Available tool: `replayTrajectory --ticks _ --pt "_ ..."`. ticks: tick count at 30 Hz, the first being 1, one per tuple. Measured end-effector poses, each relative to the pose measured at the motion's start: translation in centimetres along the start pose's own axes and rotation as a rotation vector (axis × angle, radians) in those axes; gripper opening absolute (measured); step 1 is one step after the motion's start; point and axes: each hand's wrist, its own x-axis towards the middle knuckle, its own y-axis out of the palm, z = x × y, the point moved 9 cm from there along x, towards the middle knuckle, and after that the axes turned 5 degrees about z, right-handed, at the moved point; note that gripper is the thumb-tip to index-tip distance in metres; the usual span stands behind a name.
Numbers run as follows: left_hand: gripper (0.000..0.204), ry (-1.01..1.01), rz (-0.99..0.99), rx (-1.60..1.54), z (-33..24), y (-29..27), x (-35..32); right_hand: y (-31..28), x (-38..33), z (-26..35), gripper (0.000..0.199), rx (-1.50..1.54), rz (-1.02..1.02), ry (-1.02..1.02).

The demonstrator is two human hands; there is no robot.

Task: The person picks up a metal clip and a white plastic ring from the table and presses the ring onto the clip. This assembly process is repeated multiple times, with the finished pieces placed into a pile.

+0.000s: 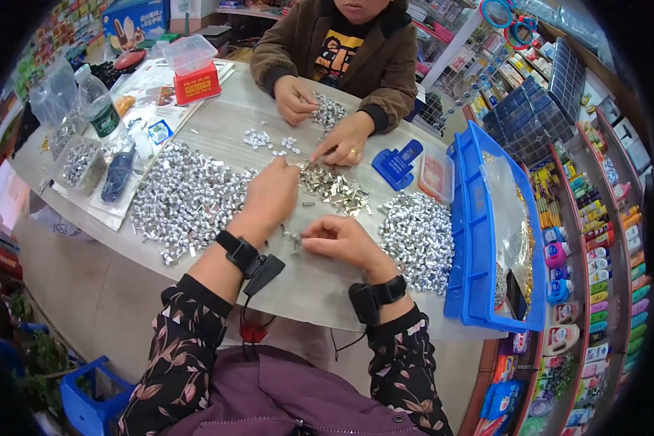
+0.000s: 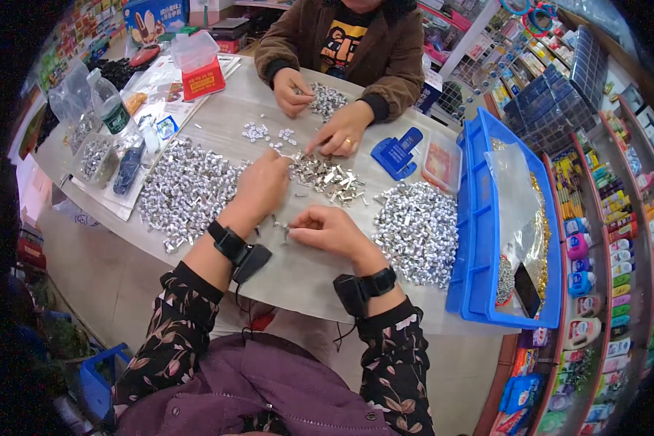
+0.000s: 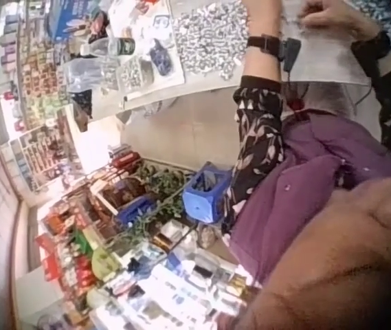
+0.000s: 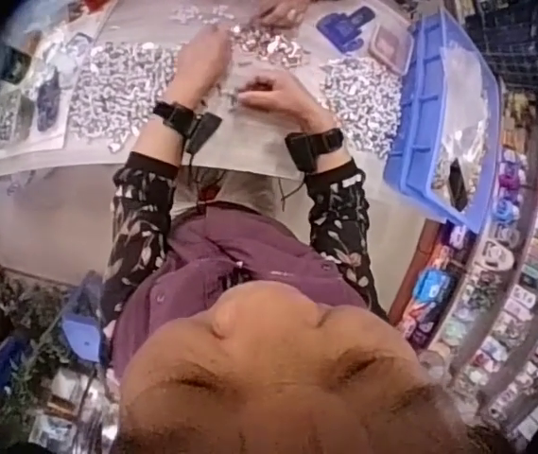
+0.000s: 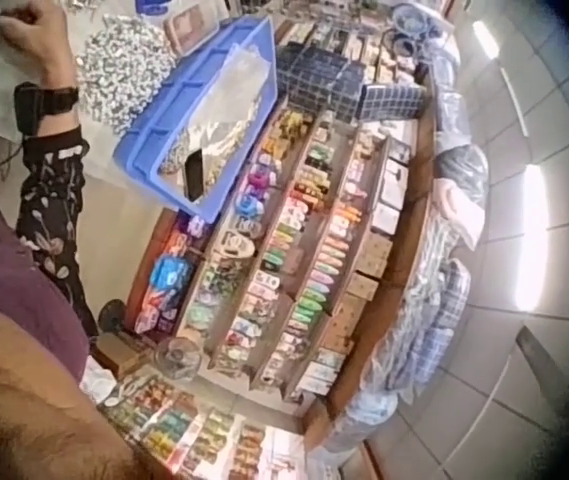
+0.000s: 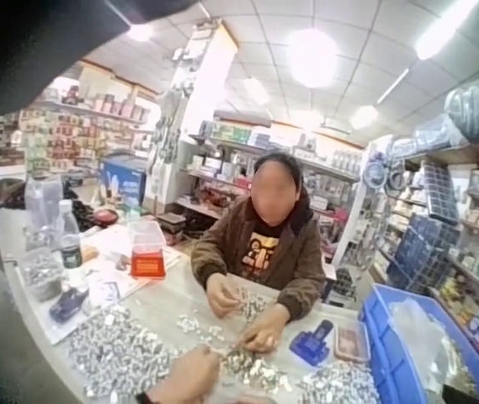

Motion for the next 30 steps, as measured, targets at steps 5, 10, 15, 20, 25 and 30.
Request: replayTrajectory --ticks 5,10,15,20,25,30 --pt "0.011 0.036 0.025 0.134 0.4 1.0 -0.2 -1.6 0.6 -0.1 0.017 0.108 -0.18 0.027" --pt "0.011 0.034 0.043 0.141 0.1 1.3 -0.1 -3.1 0.7 2.0 0.02 -0.503 -0.446 -0.123" --pt "0.01 0.032 0.028 0.077 1.0 0.9 0.2 -1.8 1.2 3.3 0.015 -0.825 -0.53 -0.104" --pt "0.01 0.034 -0.021 0.044 -0.3 0.2 0.1 -2.2 0.9 4.2 0.016 -0.833 -0.566 -0.252" --pt "0.009 0.097 0.003 0.065 -0.4 1.2 -0.3 -1.9 0.9 3.2 0.014 -0.741 -0.51 -0.211" --pt "0.008 0.066 0.032 0.056 -0.1 1.9 -0.4 -1.7 0.6 3.4 0.014 -0.744 -0.461 -0.201"
